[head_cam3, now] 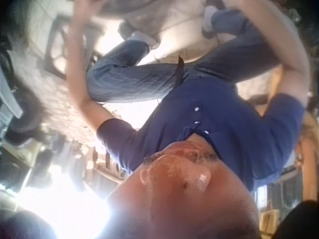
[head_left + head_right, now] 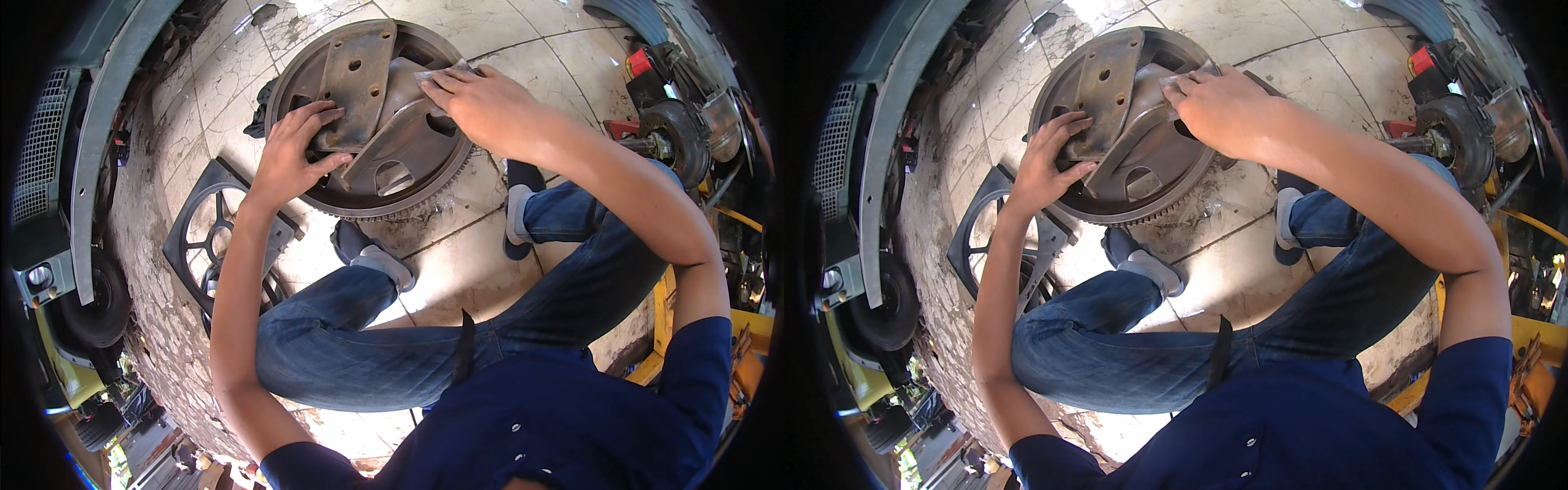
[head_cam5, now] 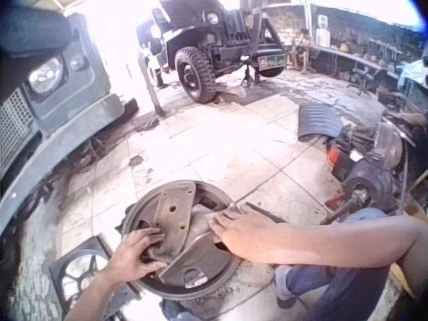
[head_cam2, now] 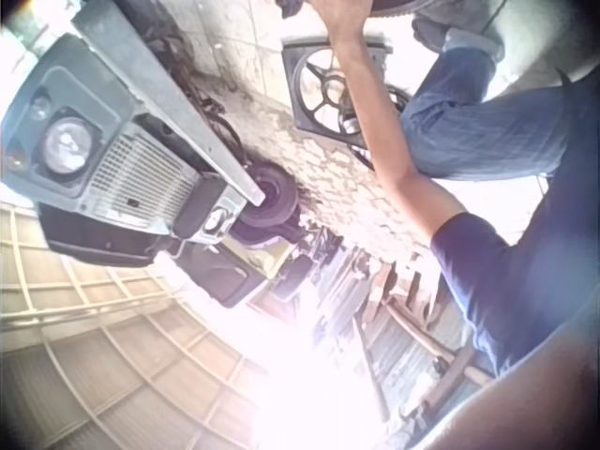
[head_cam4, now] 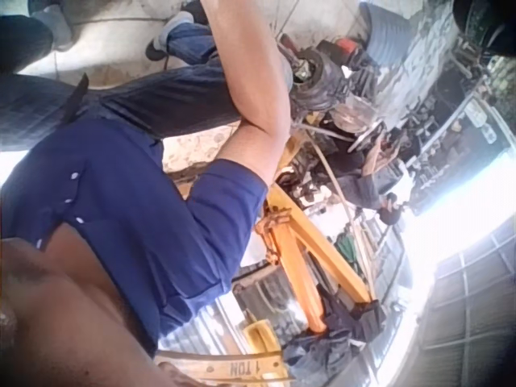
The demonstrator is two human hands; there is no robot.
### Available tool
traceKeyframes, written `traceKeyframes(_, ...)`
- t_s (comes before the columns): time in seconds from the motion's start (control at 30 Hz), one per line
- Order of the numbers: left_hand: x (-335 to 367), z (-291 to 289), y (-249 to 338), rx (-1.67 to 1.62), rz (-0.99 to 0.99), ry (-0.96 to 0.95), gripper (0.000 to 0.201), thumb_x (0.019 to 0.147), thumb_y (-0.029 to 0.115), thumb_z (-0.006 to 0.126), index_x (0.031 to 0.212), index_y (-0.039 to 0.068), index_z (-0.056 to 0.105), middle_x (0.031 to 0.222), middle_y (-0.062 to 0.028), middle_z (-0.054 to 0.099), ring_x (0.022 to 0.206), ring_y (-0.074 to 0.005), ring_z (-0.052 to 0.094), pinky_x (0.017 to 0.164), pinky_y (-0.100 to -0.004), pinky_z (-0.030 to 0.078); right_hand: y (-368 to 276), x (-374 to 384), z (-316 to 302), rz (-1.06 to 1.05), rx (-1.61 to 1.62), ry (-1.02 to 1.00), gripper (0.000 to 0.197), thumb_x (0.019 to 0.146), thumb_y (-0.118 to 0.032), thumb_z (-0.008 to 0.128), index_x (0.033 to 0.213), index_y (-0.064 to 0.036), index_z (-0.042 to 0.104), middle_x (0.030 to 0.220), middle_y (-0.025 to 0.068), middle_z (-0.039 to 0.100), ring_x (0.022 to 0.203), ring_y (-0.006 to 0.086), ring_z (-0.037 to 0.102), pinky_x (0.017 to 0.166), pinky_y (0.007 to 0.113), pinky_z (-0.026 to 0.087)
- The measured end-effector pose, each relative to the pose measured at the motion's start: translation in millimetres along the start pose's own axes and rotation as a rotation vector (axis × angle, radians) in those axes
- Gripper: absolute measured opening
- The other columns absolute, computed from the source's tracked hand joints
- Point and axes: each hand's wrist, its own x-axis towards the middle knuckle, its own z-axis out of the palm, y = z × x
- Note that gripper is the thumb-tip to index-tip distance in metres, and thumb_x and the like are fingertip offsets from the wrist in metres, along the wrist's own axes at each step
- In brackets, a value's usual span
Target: The person sits on the floor and sands a metal brake drum assembly with a sanding block. They repeatedly rub the surface, flip the part, and continue sanding different areas.
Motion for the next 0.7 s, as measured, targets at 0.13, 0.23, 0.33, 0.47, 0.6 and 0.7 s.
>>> traceKeyframes(0.13,-3,0,-3,-0.014,-0.019,-0.014,0.067,0.075,0.035,0.082,0.133,0.009,0.06,0.142,-0.0084,0.054,0.131,-0.0311,0.05,0.11,-0.0448,0.038,-3,13,-11,0.078,0.006,-0.151,0.063,0.089,-0.001,0.06,0.148,0.0038,0.039,0.149,0.0185,0.048,0.137,0.03,0.048,0.11,0.043,0.041)
traceKeyframes(0.23,-4,0,-2,0.0,-0.023,-0.01,0.068,0.075,0.036,0.082,0.133,0.009,0.06,0.142,-0.0081,0.054,0.131,-0.0308,0.05,0.11,-0.0448,0.038,-4,-1,-14,0.002,0.043,-0.087,0.061,0.09,-0.004,0.059,0.146,0.0062,0.04,0.144,0.0199,0.052,0.134,0.0311,0.051,0.108,0.044,0.044)
traceKeyframes(0.33,-1,1,-1,0.006,-0.01,-0.001,0.068,0.075,0.036,0.082,0.133,0.01,0.06,0.142,-0.0078,0.054,0.131,-0.0306,0.05,0.11,-0.045,0.038,8,2,-5,-0.056,0.083,0.0,0.056,0.091,-0.006,0.058,0.144,0.0075,0.042,0.142,0.0205,0.054,0.131,0.0316,0.054,0.107,0.043,0.046)
traceKeyframes(0.47,-1,1,-3,-0.004,-0.004,-0.014,0.067,0.077,0.039,0.081,0.134,0.011,0.06,0.142,-0.0078,0.054,0.132,-0.0305,0.05,0.11,-0.0453,0.038,2,7,-5,0.003,0.07,-0.032,0.049,0.094,-0.007,0.054,0.14,0.0052,0.048,0.141,0.0201,0.055,0.129,0.0309,0.055,0.106,0.041,0.047)
traceKeyframes(0.6,-2,2,-2,0.021,0.004,0.006,0.067,0.078,0.04,0.08,0.134,0.011,0.06,0.142,-0.0079,0.054,0.132,-0.0304,0.05,0.11,-0.0451,0.039,10,3,-16,-0.054,0.255,-0.086,0.044,0.098,-0.011,0.049,0.14,0.0031,0.05,0.14,0.0188,0.057,0.128,0.0306,0.055,0.106,0.042,0.047)
traceKeyframes(0.7,-3,0,-3,0.014,-0.011,-0.004,0.066,0.078,0.041,0.08,0.134,0.011,0.06,0.142,-0.0077,0.054,0.132,-0.03,0.05,0.11,-0.0452,0.039,20,10,-20,-0.049,0.302,-0.12,0.042,0.104,-0.017,0.043,0.142,-0.0007,0.051,0.144,0.0146,0.055,0.131,0.0293,0.054,0.108,0.042,0.046)
